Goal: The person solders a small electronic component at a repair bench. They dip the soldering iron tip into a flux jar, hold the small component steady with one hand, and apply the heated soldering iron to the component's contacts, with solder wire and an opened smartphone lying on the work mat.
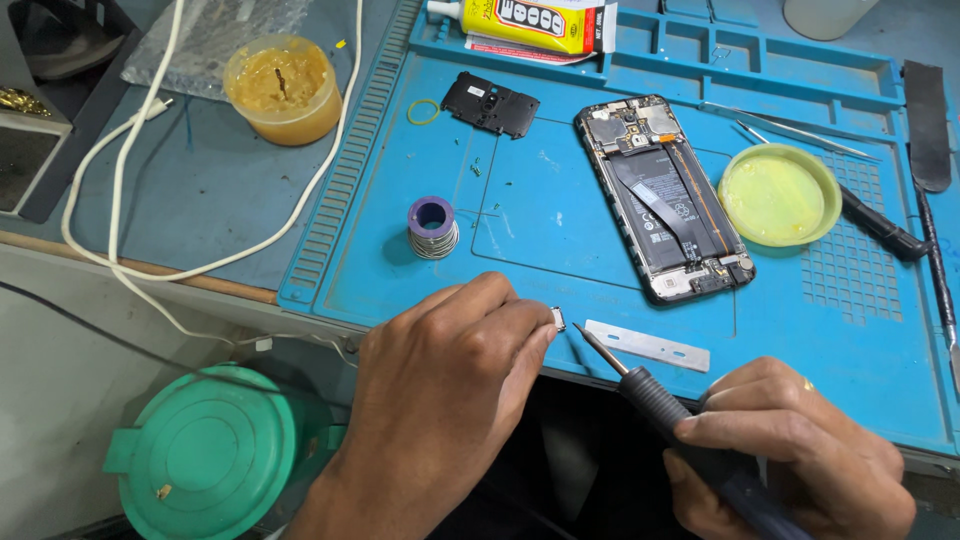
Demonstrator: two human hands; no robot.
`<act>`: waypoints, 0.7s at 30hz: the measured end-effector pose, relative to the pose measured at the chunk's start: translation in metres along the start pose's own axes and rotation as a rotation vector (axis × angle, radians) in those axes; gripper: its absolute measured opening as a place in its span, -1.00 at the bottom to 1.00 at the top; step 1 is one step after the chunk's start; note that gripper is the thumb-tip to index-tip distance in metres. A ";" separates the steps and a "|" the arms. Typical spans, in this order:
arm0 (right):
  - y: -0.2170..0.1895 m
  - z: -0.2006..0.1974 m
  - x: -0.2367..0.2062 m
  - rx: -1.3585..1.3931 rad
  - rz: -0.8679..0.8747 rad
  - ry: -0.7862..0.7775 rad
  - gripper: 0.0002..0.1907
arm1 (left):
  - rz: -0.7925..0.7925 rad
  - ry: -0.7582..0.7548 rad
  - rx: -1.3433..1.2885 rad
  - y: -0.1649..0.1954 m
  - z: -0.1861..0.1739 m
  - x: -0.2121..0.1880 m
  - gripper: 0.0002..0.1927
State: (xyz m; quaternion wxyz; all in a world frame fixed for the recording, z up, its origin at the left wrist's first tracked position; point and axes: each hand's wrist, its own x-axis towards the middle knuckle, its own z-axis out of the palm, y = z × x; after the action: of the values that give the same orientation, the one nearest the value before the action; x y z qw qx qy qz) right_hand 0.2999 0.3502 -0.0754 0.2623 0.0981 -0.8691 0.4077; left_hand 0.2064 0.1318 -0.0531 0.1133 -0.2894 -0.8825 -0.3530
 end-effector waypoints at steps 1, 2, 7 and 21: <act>0.000 0.000 0.001 0.009 -0.031 -0.005 -0.69 | -0.002 -0.003 0.000 0.000 0.000 0.000 -0.92; 0.000 0.001 0.003 0.017 -0.062 -0.011 -0.69 | -0.005 -0.006 0.000 0.000 0.000 0.001 -0.92; -0.001 0.003 0.006 0.025 -0.089 -0.019 -0.69 | -0.002 -0.002 -0.005 0.000 0.000 0.000 -0.92; -0.004 0.005 0.008 0.018 -0.097 -0.026 -0.71 | -0.007 -0.003 -0.006 0.000 0.001 0.000 -0.92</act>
State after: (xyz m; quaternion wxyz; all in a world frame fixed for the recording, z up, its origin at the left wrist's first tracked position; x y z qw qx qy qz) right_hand 0.2930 0.3446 -0.0711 0.2696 0.1478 -0.8629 0.4011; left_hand 0.2060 0.1322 -0.0536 0.1100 -0.2872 -0.8825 -0.3558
